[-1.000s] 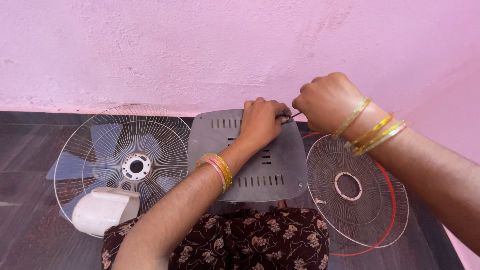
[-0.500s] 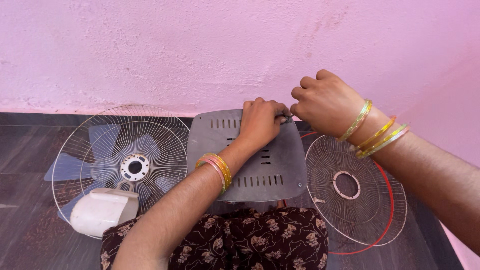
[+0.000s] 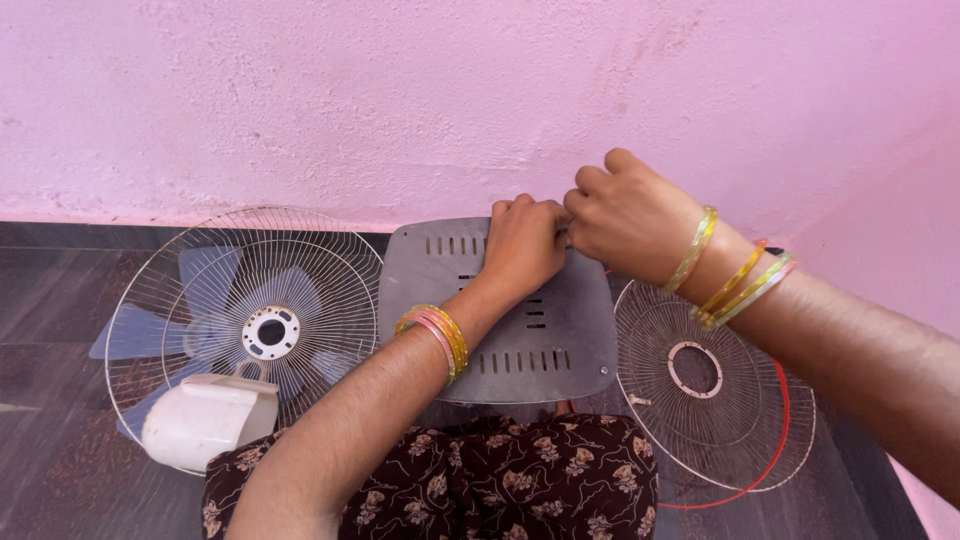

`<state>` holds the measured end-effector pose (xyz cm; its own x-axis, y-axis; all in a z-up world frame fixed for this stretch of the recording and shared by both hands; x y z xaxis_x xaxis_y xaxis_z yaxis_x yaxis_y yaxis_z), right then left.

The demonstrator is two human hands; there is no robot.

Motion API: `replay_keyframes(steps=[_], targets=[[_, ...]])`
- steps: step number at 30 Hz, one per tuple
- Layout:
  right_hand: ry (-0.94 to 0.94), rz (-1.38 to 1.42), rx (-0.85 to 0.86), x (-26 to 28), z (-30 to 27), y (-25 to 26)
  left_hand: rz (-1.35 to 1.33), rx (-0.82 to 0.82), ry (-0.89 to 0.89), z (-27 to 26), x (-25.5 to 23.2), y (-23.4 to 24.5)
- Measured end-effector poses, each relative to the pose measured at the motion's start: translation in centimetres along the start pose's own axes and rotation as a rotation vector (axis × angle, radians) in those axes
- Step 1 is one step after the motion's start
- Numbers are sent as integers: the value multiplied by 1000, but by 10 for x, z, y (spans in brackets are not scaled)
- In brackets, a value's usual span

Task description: The person uses a yellow screwdriver to remove screws from the back cover of an electric fan. They unscrew multiple fasteners, lift the cover off, and set it aside, exposing the fan's internal motor and wiring.

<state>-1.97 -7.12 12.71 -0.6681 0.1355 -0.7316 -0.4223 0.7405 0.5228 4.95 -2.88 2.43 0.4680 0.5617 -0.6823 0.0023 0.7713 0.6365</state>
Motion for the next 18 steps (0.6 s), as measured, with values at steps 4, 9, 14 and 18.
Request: replay_keyframes(steps=[4, 9, 14, 18], targets=[[19, -8, -28, 6, 3, 1, 23, -27, -13, 2, 5, -6], [14, 14, 10, 10, 6, -9, -12, -33, -17, 2, 5, -12], [-31, 141, 23, 4, 10, -23, -4, -53, -44, 0, 3, -9], [-38, 258, 59, 4, 12, -32, 2, -29, -21, 2, 2, -6]])
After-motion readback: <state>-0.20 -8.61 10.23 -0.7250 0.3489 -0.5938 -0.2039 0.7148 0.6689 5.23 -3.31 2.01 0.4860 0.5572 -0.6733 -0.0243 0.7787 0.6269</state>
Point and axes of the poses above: each hand's wrist, its own z-axis towards the middle knuckle, its own y-axis out of the back of the hand, x = y × z, the point moved 6 cm from there along z, towards the middle knuckle, and after that the axes turned 12 degrees about y, right-handed, at the moved point
